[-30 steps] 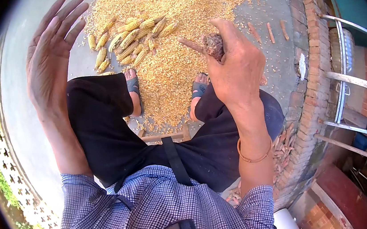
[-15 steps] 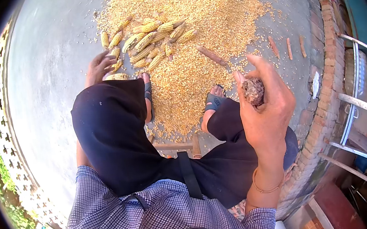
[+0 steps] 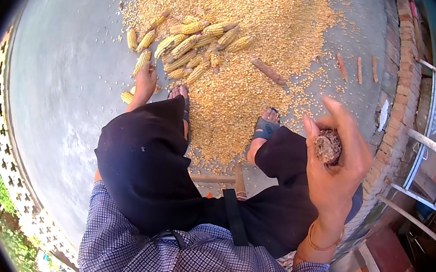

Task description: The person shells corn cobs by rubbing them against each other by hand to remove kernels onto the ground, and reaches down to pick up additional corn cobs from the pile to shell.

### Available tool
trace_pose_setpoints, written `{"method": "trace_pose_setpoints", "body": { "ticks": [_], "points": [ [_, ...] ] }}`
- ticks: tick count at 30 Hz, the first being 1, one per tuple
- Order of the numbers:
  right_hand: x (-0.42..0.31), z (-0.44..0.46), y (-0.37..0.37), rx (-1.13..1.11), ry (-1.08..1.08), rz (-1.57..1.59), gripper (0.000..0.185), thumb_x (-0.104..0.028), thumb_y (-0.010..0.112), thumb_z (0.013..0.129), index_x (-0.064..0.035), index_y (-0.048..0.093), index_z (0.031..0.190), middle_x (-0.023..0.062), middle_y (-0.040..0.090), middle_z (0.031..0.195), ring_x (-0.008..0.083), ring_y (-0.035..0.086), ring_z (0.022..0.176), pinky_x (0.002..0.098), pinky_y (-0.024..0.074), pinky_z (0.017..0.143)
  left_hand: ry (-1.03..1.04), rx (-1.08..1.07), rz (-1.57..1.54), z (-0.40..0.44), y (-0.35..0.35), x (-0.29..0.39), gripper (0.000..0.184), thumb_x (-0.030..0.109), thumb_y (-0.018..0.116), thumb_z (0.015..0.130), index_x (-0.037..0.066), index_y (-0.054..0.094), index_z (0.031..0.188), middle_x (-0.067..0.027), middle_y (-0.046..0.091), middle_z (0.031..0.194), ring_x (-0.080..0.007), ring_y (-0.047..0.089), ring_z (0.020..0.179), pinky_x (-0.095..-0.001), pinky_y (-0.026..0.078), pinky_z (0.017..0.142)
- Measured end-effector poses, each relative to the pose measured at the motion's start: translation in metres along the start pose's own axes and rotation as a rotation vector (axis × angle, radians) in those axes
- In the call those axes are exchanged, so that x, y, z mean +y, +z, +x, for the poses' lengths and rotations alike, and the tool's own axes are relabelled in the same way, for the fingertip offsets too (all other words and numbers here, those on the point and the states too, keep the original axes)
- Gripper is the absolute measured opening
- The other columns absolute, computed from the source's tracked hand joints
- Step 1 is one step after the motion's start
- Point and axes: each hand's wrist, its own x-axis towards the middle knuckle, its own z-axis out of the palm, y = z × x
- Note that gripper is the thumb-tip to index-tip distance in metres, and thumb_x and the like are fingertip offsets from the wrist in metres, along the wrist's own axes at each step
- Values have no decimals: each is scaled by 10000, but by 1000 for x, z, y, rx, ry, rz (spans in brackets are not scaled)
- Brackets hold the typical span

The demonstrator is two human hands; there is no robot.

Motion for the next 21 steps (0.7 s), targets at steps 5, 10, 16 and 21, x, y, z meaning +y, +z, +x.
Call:
{"method": "trace_pose_setpoints", "body": {
  "ticks": [5,10,16,21],
  "points": [
    [-3,2,4,-21,-24,-20,365,47,715,807,-7,632,1159,49,617,765,103,553,694,238,448,654,99,-1,98,36,2,3,352,87,550,828,-34,545,1158,-280,595,1038,-446,568,995,-489,462,867],
    [-5,3,8,-37,4,-36,371,61,706,814,-10,638,1171,38,624,778,84,549,705,225,453,677,198,-47,132,67,14,0,427,121,580,820,-38,525,1212,-272,590,1092,-432,552,1060,-490,452,913],
    [-3,8,12,-56,-8,-47,391,70,722,760,25,621,1135,95,623,773,179,595,638,287,461,594,36,-213,276,77,25,18,424,210,672,793,-24,574,1133,-290,582,1115,-420,576,1028,-498,463,895],
    [-2,9,13,-56,-26,-39,392,71,722,758,24,621,1134,98,624,780,185,602,649,288,463,602,-3,-198,388,72,36,21,409,261,741,752,-37,621,1004,-286,615,1034,-403,610,963,-478,489,848]
  ]
}}
